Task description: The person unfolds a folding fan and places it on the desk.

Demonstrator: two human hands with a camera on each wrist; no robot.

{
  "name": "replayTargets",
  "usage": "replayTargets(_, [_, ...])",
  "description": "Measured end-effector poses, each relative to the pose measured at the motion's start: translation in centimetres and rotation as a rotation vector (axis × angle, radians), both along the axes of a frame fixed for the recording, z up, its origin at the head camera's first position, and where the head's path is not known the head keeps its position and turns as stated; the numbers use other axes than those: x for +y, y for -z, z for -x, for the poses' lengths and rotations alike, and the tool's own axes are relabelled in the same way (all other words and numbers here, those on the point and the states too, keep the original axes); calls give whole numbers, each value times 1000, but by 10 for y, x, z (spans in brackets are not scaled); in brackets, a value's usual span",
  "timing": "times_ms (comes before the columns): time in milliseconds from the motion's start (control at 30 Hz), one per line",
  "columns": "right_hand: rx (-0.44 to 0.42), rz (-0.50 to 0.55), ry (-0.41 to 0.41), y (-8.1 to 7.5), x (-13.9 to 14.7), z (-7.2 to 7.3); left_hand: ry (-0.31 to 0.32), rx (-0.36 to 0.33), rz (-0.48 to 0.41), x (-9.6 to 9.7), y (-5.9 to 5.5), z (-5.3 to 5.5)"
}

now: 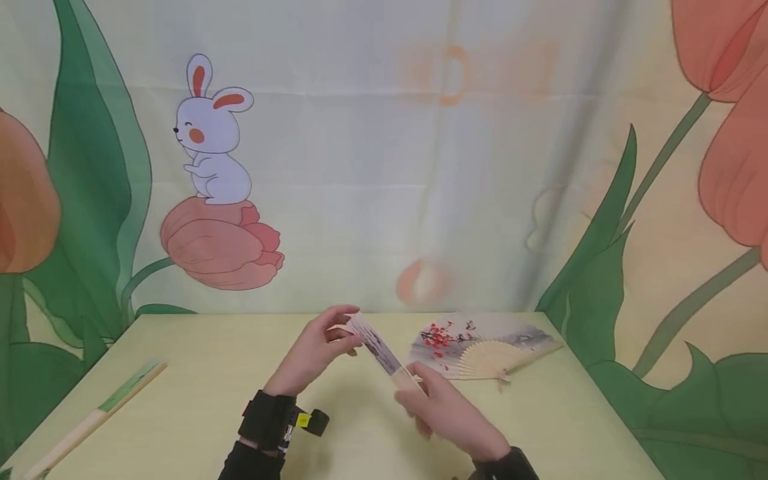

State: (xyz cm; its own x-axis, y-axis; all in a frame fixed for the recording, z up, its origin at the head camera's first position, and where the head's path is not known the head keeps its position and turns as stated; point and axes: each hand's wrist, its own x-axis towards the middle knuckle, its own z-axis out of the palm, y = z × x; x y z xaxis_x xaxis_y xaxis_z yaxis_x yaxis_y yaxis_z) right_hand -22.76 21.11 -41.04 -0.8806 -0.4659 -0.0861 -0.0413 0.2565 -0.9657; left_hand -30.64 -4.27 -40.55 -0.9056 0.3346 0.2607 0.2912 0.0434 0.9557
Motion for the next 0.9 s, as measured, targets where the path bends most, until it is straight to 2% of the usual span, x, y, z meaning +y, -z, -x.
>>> replayTargets(100, [29, 55, 14, -6, -19, 6, -79, -67, -204, 0, 0, 1])
replayTargets(167, [42, 90, 32, -8, -32, 11, -128, -111, -306, 1, 1, 2])
replayTargets(233, [50, 112, 59, -9, -45, 15, -175, -142, -361, 3, 3, 1])
replayTargets(300, [53, 129, 96, -11, -55, 18, -206, -156, -381, 5, 3, -1])
replayTargets(433, [41, 173, 179, -17, -69, 24, -239, -131, -360, 11, 2, -3])
replayTargets(567, [45, 250, 230, -24, -77, 33, -250, -56, -248, 17, -3, -8])
replayTargets(700, [99, 272, 242, -33, -84, 41, -259, 20, -145, 16, -13, -15])
replayTargets(900, [152, 271, 215, -45, -91, 45, -286, 73, -103, 7, -26, -24])
